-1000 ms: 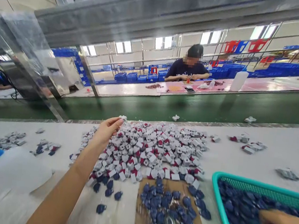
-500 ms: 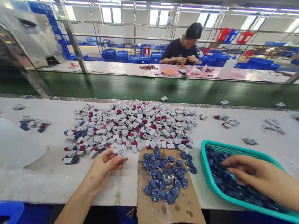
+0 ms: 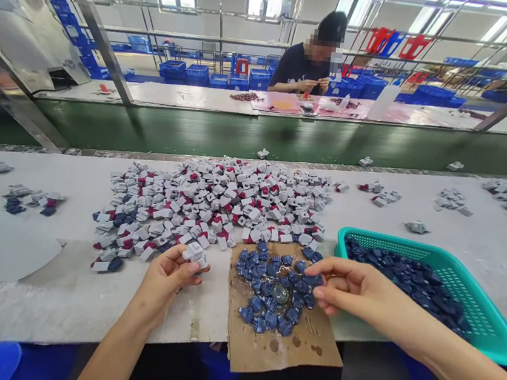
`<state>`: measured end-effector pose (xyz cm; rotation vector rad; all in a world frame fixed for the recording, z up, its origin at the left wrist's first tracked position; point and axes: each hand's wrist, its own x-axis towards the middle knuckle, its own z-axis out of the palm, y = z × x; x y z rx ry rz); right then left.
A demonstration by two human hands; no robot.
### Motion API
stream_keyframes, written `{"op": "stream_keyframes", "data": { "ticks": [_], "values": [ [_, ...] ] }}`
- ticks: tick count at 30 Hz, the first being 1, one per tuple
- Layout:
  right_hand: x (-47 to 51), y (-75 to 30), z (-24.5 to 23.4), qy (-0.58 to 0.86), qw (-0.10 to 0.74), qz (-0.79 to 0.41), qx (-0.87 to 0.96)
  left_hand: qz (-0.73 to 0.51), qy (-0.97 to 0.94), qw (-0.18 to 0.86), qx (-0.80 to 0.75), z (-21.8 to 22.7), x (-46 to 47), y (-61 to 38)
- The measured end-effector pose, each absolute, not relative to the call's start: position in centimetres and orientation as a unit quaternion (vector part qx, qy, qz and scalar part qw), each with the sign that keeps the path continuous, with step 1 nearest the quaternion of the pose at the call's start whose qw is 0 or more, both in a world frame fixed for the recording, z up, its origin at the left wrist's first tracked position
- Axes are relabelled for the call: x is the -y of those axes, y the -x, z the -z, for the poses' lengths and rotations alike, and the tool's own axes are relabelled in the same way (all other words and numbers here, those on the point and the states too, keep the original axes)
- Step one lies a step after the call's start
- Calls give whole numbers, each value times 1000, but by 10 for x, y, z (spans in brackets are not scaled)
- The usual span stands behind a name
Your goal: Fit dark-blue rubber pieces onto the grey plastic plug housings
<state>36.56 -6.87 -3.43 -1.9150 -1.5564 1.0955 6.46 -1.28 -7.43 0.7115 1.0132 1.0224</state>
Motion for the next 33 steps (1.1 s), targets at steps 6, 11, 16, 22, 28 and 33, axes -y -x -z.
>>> {"op": "stream_keyframes", "data": {
  "ticks": [6,11,16,22,28,33],
  "values": [
    [63,-365,56,590,162,-377,696,-468,-319,695,-443,75,14,-67],
    [65,-352,69,531,153,-118,825,-483,-307,691,-441,75,17,-71],
    [64,-343,68,521,103,-131,837,-486,-305,693,-437,75,16,-70],
    [63,-343,76,513,82,-172,837,-463,-339,697,-431,84,13,-65],
    [63,-348,82,516,91,-189,830,-461,-342,707,-414,84,14,-65],
    [59,-350,76,523,97,-246,810,-460,-339,715,-402,81,14,-64]
  ]
}}
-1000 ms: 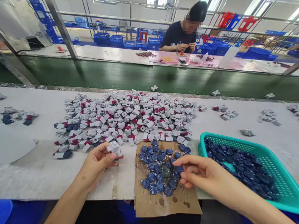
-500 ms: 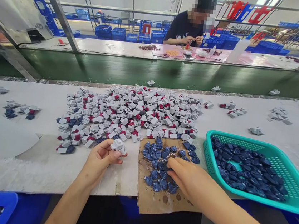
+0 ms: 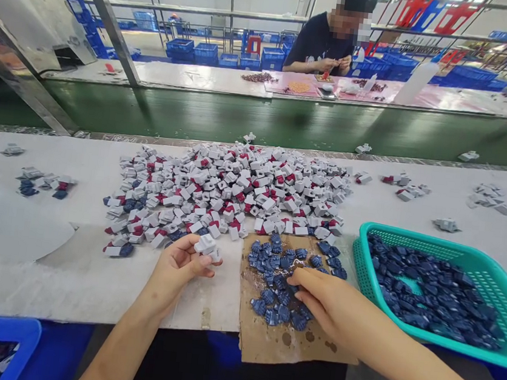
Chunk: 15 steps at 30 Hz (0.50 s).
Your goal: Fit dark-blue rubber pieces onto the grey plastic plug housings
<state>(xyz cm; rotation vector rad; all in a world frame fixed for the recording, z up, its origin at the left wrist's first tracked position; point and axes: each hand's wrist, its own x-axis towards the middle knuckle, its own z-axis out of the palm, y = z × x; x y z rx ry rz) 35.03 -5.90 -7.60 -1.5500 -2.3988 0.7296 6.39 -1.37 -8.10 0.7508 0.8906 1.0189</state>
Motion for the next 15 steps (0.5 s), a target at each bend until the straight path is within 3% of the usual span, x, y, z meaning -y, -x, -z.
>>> {"op": "stream_keyframes", "data": {
  "ticks": [9,12,15],
  "values": [
    [63,-352,79,538,116,-300,779,-480,-360,684,-414,75,12,-64],
    [61,-352,75,529,116,-284,791,-489,-380,660,-425,70,12,-67],
    [55,-338,60,531,175,-225,798,-503,-362,655,-432,67,17,-75]
  ]
}}
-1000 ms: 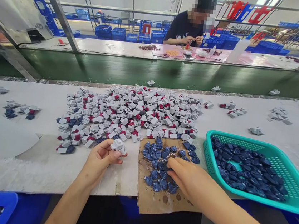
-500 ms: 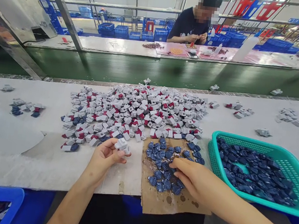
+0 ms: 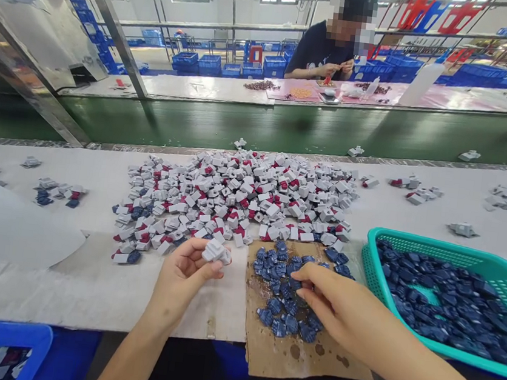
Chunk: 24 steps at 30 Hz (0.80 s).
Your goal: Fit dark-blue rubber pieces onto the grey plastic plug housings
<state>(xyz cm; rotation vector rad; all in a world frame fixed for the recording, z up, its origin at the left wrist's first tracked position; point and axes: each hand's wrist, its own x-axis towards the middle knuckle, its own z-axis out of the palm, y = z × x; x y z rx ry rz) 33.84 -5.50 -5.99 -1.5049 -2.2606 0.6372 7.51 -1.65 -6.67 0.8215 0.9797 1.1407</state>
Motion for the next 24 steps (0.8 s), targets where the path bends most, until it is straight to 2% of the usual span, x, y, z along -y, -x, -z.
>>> {"op": "stream_keyframes", "data": {
  "ticks": [4,8,18,24],
  "values": [
    [53,-302,34,501,322,-118,794,-496,-304,707,-402,62,30,-88],
    [58,-275,25,464,382,-83,795,-473,-249,763,-365,57,40,-96],
    [64,-269,29,466,380,-84,795,-478,-212,787,-328,54,40,-99],
    [60,-272,21,441,359,-168,805,-465,-244,793,-308,55,43,-98]
  ]
}}
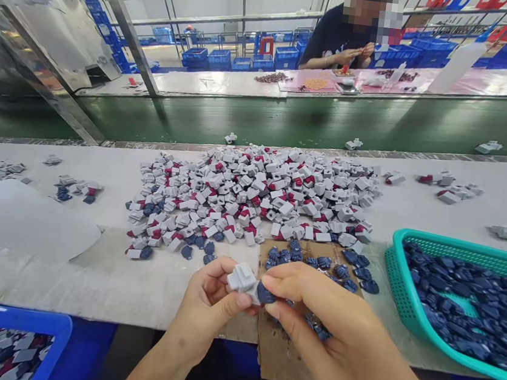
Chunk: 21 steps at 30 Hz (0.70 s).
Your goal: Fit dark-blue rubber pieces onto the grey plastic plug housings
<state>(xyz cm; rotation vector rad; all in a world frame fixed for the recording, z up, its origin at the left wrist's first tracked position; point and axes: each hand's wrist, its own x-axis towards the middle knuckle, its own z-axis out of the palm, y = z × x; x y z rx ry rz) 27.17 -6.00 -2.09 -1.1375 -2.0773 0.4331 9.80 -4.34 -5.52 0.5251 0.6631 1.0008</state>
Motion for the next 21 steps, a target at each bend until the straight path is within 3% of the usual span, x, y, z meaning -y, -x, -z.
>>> {"op": "stream_keyframes", "data": {
  "ticks": [10,21],
  "values": [
    [58,-274,40,414,376,-372,741,-457,-242,789,-333,59,48,-100],
    [42,-263,50,394,385,-284,785,-483,-257,734,-402,64,44,-105]
  ]
}}
